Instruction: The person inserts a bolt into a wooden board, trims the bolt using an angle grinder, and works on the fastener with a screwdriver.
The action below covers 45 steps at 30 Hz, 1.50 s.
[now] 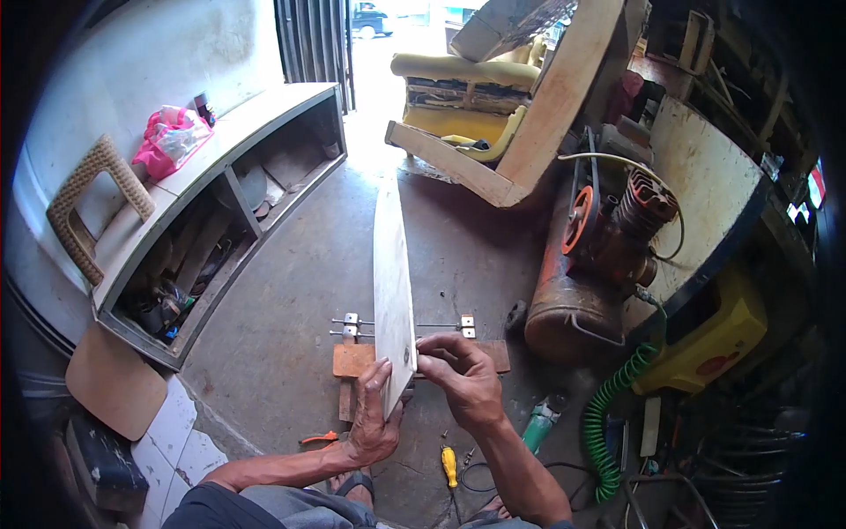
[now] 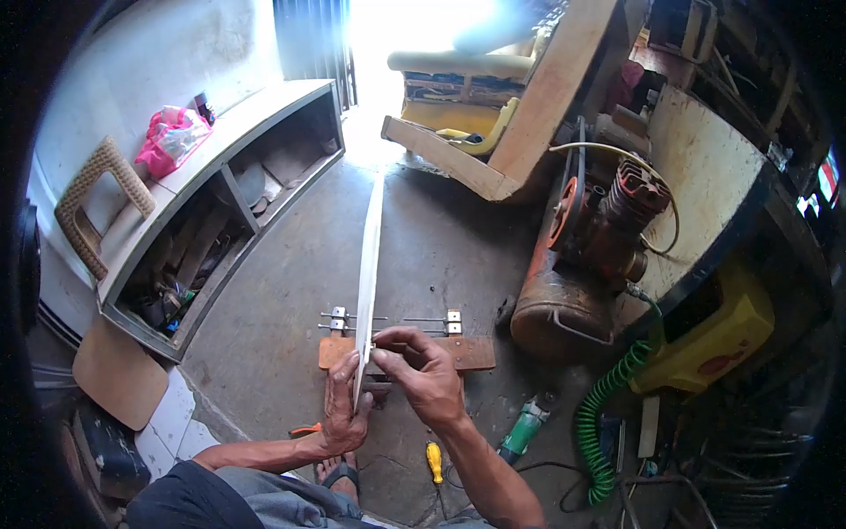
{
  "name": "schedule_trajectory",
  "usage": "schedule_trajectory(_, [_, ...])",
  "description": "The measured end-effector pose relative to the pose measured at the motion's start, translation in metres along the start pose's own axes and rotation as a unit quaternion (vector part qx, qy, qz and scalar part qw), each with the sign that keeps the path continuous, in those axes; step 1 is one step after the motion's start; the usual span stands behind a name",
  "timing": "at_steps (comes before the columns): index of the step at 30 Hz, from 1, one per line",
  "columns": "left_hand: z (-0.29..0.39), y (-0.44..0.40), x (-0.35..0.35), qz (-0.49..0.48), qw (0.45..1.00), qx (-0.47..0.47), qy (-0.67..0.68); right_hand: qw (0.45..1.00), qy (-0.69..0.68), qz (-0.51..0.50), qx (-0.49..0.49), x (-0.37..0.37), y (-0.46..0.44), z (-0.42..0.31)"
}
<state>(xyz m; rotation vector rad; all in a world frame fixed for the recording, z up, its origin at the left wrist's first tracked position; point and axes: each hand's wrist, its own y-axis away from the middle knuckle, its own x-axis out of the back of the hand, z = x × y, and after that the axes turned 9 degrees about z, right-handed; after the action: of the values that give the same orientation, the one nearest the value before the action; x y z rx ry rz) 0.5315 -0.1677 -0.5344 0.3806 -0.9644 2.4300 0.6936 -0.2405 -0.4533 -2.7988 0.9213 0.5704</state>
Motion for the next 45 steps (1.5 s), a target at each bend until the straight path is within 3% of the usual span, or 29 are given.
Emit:
schedule_trajectory(2, [-0.002,0.003,0.002,-0.002,1.000,0.004,0.002,1.000,-0.010,0.023,-0.006,-0.001,0.000,0.000])
schedule_trajectory(4, [-0.006,0.007,0.002,-0.010,1.000,-0.002,-0.001,0.995,0.078,0.013,-0.068,0.001,0.002,-0.002])
schedule_trajectory(5, [-0.006,0.007,0.003,-0.004,1.000,-0.007,-0.003,0.994,0.104,-0.015,-0.010,0.002,0.003,-0.004])
schedule_trajectory(8, [-0.008,0.009,0.005,-0.004,1.000,0.003,0.002,0.999,0.012,0.035,-0.013,0.001,0.008,0.005])
schedule_trajectory(10, [-0.012,0.010,0.004,-0.016,0.999,0.007,0.034,0.992,0.036,0.022,-0.117,0.005,0.006,0.010])
schedule_trajectory(12, [-0.011,0.010,0.004,-0.011,0.999,0.004,0.044,0.999,0.053,-0.010,-0.005,0.005,0.010,0.010])
schedule_trajectory(13, [-0.011,0.011,0.004,-0.017,0.999,0.008,0.040,0.998,0.054,-0.013,0.001,0.003,0.010,0.010])
schedule_trajectory(15, [-0.009,0.009,0.006,-0.026,0.999,0.008,0.039,0.993,-0.073,0.053,-0.077,0.001,0.013,0.011])
schedule_trajectory(20, [-0.011,0.009,0.006,-0.026,0.999,0.005,0.045,1.000,-0.013,-0.001,-0.025,0.007,0.015,0.014])
schedule_trajectory(23, [-0.011,0.010,0.004,-0.033,0.998,0.004,0.045,0.977,-0.156,0.065,-0.129,0.010,0.013,0.016])
schedule_trajectory(24, [-0.011,0.010,0.004,-0.037,0.998,0.003,0.045,0.977,-0.155,0.066,-0.128,0.013,0.014,0.019])
schedule_trajectory(26, [-0.011,0.010,0.003,-0.037,0.998,0.007,0.047,0.999,-0.027,0.017,-0.040,0.018,0.017,0.024])
schedule_trajectory(27, [-0.011,0.010,0.004,-0.040,0.998,0.010,0.047,0.999,-0.044,0.004,-0.007,0.016,0.017,0.019])
schedule_trajectory(28, [-0.012,0.009,0.004,-0.043,0.998,0.013,0.046,0.999,-0.046,0.007,-0.010,0.014,0.016,0.015])
schedule_trajectory(30, [-0.010,0.007,0.005,-0.043,0.998,0.002,0.037,0.979,-0.135,0.091,-0.126,0.008,0.018,0.006])
schedule_trajectory(31, [-0.008,0.007,0.005,-0.043,0.998,0.007,0.046,0.982,-0.099,0.088,-0.137,0.013,0.018,0.016])
schedule_trajectory(32, [-0.008,0.008,0.005,-0.048,0.998,0.010,0.048,0.981,-0.100,0.094,-0.140,0.016,0.019,0.022])
schedule_trajectory(34, [-0.008,0.011,0.006,-0.045,0.998,0.015,0.042,0.996,-0.084,0.015,0.003,0.014,0.022,0.023])
schedule_trajectory(36, [-0.010,0.010,0.007,-0.049,0.998,0.011,0.034,0.996,-0.090,0.023,0.001,0.012,0.021,0.017])
schedule_trajectory(38, [-0.010,0.010,0.007,-0.053,0.998,0.006,0.030,0.980,-0.106,0.071,-0.154,0.014,0.021,0.017])
schedule_trajectory(40, [-0.008,0.011,0.008,-0.049,0.998,0.011,0.029,0.985,-0.085,0.056,-0.136,0.020,0.024,0.025])
schedule_trajectory(42, [-0.007,0.009,0.009,-0.051,0.999,0.006,0.018,0.981,-0.177,0.027,-0.075,0.021,0.023,0.026])
schedule_trajectory(43, [-0.007,0.009,0.010,-0.053,0.998,0.006,0.021,0.972,-0.194,0.052,-0.122,0.020,0.023,0.022])
schedule_trajectory(45, [-0.006,0.008,0.010,-0.056,0.998,0.009,0.025,0.988,-0.127,0.035,-0.082,0.022,0.025,0.025])
